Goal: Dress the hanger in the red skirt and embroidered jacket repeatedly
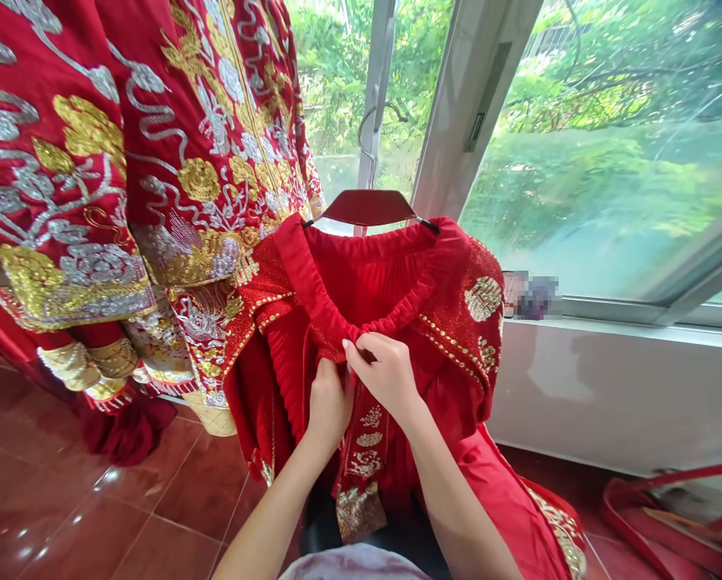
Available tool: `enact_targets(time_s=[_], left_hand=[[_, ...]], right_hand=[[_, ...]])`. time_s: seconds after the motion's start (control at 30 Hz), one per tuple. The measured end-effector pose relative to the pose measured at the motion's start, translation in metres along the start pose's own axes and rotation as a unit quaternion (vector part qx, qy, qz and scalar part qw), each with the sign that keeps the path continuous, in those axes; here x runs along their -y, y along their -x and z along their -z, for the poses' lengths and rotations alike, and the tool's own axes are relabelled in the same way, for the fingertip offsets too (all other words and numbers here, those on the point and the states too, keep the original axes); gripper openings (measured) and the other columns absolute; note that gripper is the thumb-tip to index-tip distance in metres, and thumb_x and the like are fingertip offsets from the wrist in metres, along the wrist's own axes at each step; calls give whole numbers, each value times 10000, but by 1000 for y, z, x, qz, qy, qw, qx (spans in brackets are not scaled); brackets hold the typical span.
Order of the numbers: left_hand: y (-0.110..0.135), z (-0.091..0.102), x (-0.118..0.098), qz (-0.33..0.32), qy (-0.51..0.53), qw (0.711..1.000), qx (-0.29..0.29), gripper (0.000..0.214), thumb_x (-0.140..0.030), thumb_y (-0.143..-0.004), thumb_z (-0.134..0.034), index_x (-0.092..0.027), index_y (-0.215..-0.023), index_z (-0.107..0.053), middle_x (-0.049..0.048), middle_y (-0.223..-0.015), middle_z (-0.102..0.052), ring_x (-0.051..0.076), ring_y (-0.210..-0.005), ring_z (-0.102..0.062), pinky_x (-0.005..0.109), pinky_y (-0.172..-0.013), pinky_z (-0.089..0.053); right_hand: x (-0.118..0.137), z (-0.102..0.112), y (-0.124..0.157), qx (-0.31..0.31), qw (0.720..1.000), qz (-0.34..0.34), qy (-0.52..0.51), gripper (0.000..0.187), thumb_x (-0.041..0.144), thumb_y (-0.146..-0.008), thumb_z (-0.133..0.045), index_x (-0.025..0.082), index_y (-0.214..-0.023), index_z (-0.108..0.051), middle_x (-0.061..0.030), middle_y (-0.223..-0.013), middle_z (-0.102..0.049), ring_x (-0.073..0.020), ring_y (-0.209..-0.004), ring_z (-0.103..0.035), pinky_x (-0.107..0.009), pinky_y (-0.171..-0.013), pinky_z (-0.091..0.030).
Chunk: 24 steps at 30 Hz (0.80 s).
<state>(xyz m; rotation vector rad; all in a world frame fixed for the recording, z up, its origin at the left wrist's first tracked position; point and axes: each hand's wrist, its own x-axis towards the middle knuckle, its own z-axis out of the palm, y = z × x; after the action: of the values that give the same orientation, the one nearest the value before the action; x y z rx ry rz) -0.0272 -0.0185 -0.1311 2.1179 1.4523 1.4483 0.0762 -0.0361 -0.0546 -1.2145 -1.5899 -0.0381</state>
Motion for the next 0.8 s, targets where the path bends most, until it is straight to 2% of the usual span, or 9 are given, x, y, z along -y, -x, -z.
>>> enact_targets(time_s=[0.1, 0.17, 0.27, 0.33, 0.43, 0.53, 0.6, 0.7, 0.8], left_hand=[[-3, -3, 0, 1, -13, 999, 41, 122, -208, -913, -411, -173, -901, -527, 62, -782, -623, 183, -671, -630, 261, -584, -462], [-2, -3, -1, 8, -19, 999, 49, 191, -240, -942, -374, -177, -859, -533, 67, -773, -637, 181, -655, -629, 261, -581, -458], [1, -5, 0, 15, -2, 999, 42, 207, -243, -944, -363, -181, -853, -538, 78, -801, -656, 184, -688, -635, 267, -611, -462], [2, -7, 2, 31, 17, 999, 41, 189, -241, -930, -381, -185, -823, -526, 69, -773, -647, 177, -661, -617, 268, -605, -453], [4, -8, 8, 57, 76, 995, 43, 182, -260, -913, -408, -192, -772, -498, 37, -724, -616, 156, -620, -576, 261, -591, -433], [6, -8, 12, 71, 182, 979, 57, 156, -253, -889, -446, -191, -751, -486, 2, -695, -599, 132, -615, -554, 236, -580, -419], [8, -7, 12, 85, 247, 963, 69, 107, -254, -874, -480, -184, -799, -511, -3, -719, -624, 124, -622, -560, 223, -575, -419], [10, -6, 10, 103, 304, 944, 77, 132, -296, -876, -513, -174, -911, -551, 13, -797, -666, 129, -662, -595, 219, -589, -434], [9, -4, 10, 117, 314, 939, 81, 166, -325, -881, -513, -167, -871, -561, 16, -765, -660, 128, -649, -594, 213, -578, -424]], right_hand=[[-5, 0, 13, -19, 999, -25, -20, 226, 332, -904, -513, 183, -784, -634, -15, -694, -625, -95, -531, -471, -234, -539, -389], [-6, -4, 30, -95, 994, -46, -7, 199, 289, -916, -506, 180, -1003, -649, -47, -842, -679, -112, -614, -562, -241, -594, -453], [-3, -17, 60, -228, 972, -47, 42, 167, 207, -890, -532, 172, -1023, -627, -68, -847, -664, -147, -716, -610, -270, -640, -492], [2, -26, 77, -262, 963, -27, 62, 121, 173, -854, -569, 172, -961, -625, -75, -826, -643, -164, -739, -607, -282, -639, -498], [8, -36, 89, -202, 977, -6, 63, 97, 138, -849, -558, 173, -881, -642, -61, -747, -625, -153, -689, -587, -270, -630, -494], [8, -41, 85, -103, 991, -57, 66, 155, 166, -874, -515, 168, -890, -670, -61, -754, -663, -155, -682, -606, -271, -644, -490], [5, -43, 79, -95, 988, -104, 65, 190, 207, -882, -497, 164, -907, -681, -70, -809, -690, -168, -725, -633, -283, -677, -494], [-1, -45, 70, -120, 982, -134, 62, 234, 275, -880, -501, 146, -913, -693, -77, -810, -694, -178, -726, -636, -296, -702, -492], [-2, -46, 65, -109, 977, -174, 65, 244, 328, -853, -532, 151, -861, -699, -78, -778, -688, -186, -696, -622, -304, -688, -474]])
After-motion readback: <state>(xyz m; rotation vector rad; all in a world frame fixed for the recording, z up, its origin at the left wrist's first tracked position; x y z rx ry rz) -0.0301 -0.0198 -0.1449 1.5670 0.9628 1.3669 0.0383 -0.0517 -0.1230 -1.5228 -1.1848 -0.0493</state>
